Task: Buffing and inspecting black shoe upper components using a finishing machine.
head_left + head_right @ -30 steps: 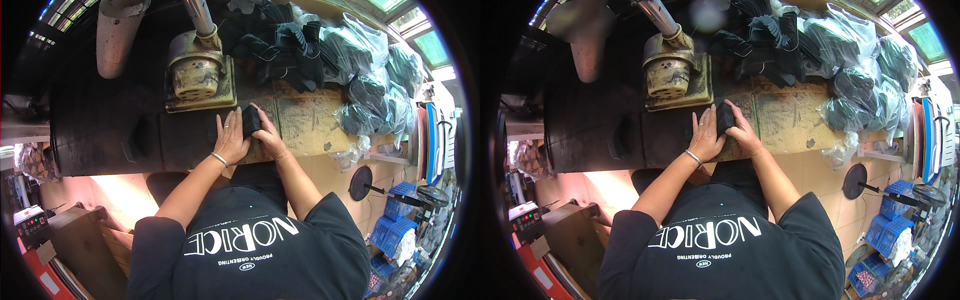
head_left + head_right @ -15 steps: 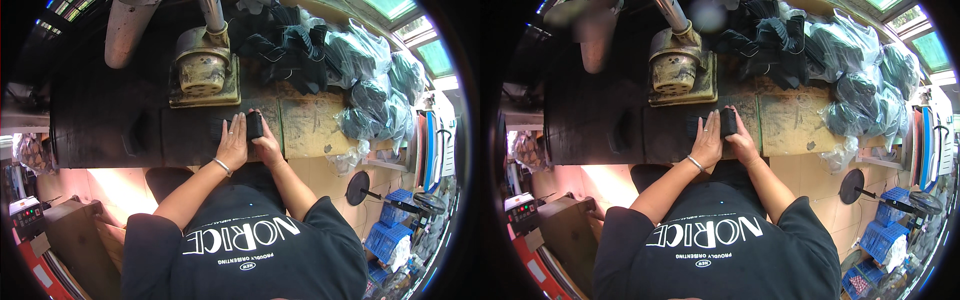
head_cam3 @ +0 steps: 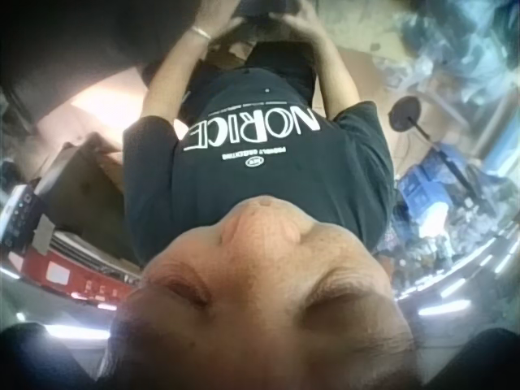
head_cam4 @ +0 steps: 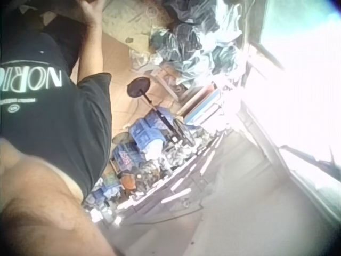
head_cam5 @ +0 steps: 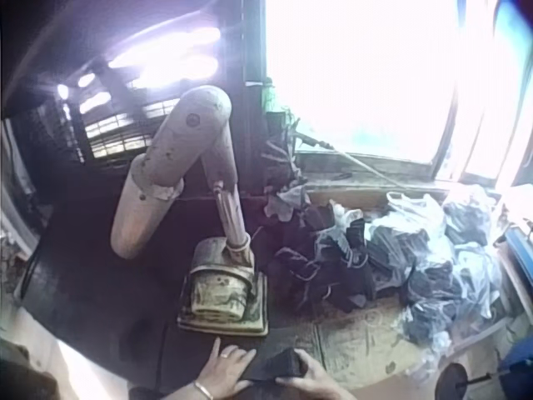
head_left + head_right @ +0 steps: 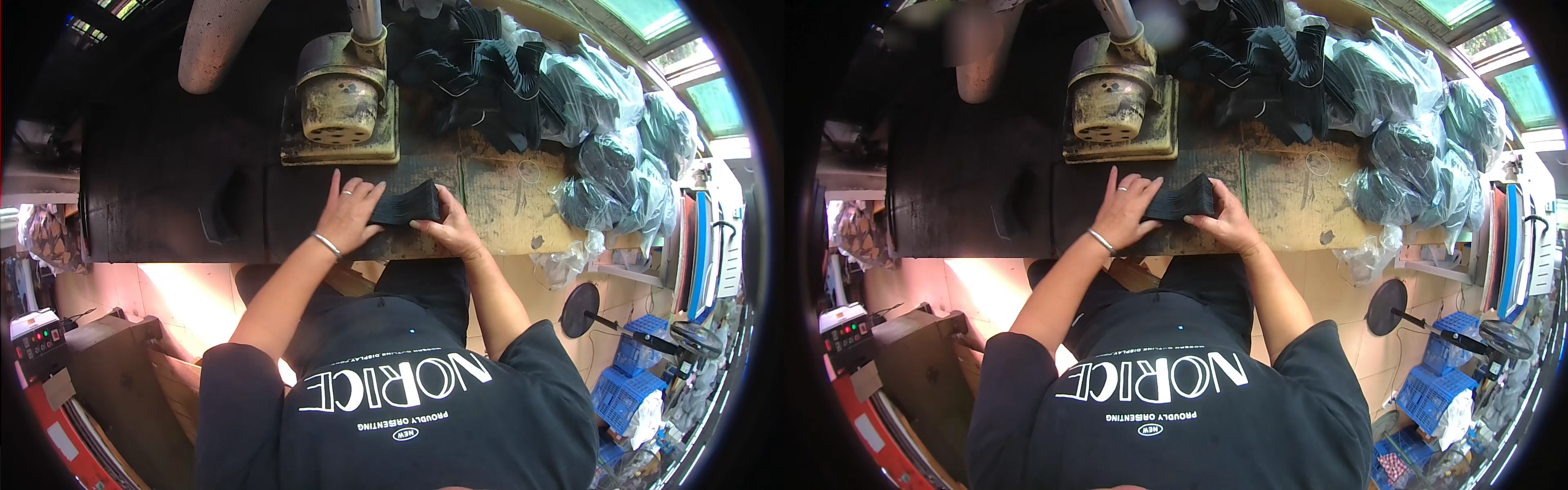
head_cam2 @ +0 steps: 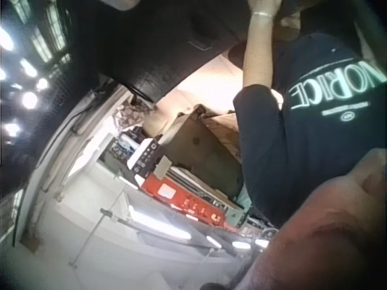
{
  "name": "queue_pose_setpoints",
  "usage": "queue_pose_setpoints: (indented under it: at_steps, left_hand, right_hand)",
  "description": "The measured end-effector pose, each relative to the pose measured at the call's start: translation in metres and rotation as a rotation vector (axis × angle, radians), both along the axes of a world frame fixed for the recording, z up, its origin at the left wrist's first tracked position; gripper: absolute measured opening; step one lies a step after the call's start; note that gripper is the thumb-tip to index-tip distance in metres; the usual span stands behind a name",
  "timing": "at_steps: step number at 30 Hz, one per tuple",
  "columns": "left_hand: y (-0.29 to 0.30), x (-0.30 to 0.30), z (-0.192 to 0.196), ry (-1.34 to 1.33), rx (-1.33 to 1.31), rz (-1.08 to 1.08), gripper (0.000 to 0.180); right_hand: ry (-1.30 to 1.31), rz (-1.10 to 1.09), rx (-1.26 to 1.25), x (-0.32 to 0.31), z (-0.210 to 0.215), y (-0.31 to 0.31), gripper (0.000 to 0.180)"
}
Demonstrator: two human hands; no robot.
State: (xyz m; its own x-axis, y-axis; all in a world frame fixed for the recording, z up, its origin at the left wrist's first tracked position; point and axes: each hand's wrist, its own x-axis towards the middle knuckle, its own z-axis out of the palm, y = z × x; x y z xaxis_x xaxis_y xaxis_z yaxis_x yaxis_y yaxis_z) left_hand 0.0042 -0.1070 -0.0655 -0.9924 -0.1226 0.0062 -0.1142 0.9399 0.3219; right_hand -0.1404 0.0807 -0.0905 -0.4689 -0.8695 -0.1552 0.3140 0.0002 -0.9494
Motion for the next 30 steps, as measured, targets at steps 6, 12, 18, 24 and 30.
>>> queue_pose_setpoints:
  at_steps: [6, 12, 18, 24, 30]
  left_hand:
    - [-0.024, 0.001, 0.028, -0.050, 0.200, -0.036, 0.051]
    - [-0.014, -0.021, 0.058, -0.085, -0.316, -0.131, 0.035]
    - [-0.002, -0.034, 0.061, -0.066, -0.459, -0.158, 0.033]
    - [0.001, -0.032, 0.055, 0.034, -0.486, -0.099, 0.037]
    - [0.003, -0.036, 0.056, -0.046, -0.368, -0.051, 0.053]
  right_hand:
    - [-0.022, 0.016, 0.020, -0.004, 0.001, -0.007, 0.070]
    - [0.801, 0.102, 0.179, -0.031, 0.028, -0.014, 0.082]
    - [1.529, 0.249, 0.404, -0.007, 0.069, -0.042, 0.091]
    - [1.302, 0.337, 0.385, -0.006, 0.039, -0.058, 0.076]
    - [1.280, 0.136, 0.291, -0.001, 0.030, -0.053, 0.061]
